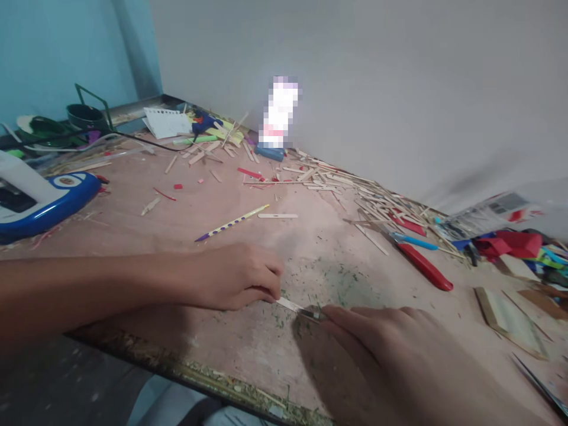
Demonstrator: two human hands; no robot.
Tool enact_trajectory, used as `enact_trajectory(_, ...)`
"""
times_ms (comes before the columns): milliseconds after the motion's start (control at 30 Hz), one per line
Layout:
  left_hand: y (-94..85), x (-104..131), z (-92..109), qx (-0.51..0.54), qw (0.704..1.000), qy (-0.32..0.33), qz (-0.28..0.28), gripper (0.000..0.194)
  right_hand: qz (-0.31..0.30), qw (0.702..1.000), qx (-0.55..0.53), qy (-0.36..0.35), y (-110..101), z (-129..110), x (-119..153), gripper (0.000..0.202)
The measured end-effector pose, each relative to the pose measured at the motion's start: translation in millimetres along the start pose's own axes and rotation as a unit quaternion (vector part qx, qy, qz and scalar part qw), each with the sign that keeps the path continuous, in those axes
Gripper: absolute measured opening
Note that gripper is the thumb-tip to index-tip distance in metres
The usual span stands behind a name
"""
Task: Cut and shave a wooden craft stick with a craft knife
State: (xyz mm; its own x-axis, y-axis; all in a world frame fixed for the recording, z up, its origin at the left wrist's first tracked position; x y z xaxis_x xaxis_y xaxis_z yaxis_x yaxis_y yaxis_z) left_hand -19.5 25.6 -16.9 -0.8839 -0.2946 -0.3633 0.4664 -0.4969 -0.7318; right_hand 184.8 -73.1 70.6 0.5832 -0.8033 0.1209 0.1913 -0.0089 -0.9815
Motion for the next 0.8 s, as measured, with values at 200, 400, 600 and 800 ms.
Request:
enact_trajectory(200, 2.9, 1.0, -3.3, 0.002, 1.0, -0.011, -0.001, 0.026, -0.007, 1.0, 0.001, -0.024, 11.5, 7.7, 6.0, 0.016)
enact_trajectory(400, 3.0, 0.6, -2.8, 0.007, 1.0, -0.001, 0.0, 0.026, -0.014, 1.0, -0.008, -0.014, 9.9, 3.5, 3.3, 0.017)
enact_trajectory(600, 3.7, 0.7, -2.3, 0.006, 1.0, 0.006, 0.011, 0.025, 0.003, 1.0, -0.008, -0.022, 0.7, -2.6, -3.6, 0.018)
enact_trajectory(800, 1.9, -0.2, -0.5, 0.014, 1.0, 0.01, 0.014, 0.023, 0.029, 0.999, 0.006, -0.036, 9.4, 9.2, -2.2, 0.019)
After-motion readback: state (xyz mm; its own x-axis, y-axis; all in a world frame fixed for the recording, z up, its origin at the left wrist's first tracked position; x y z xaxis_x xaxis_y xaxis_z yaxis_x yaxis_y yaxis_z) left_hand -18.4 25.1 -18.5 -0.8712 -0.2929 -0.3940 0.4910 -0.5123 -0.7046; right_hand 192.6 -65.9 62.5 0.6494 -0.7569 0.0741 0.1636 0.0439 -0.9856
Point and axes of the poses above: each hand's wrist, its own x-axis away from the middle knuckle, its own y-axis out of the palm, z = x × y, the point moved 3 cm from there along -x, towards the middle knuckle, and after that the axes turned 4 degrees about -y, right-handed, at the moved point
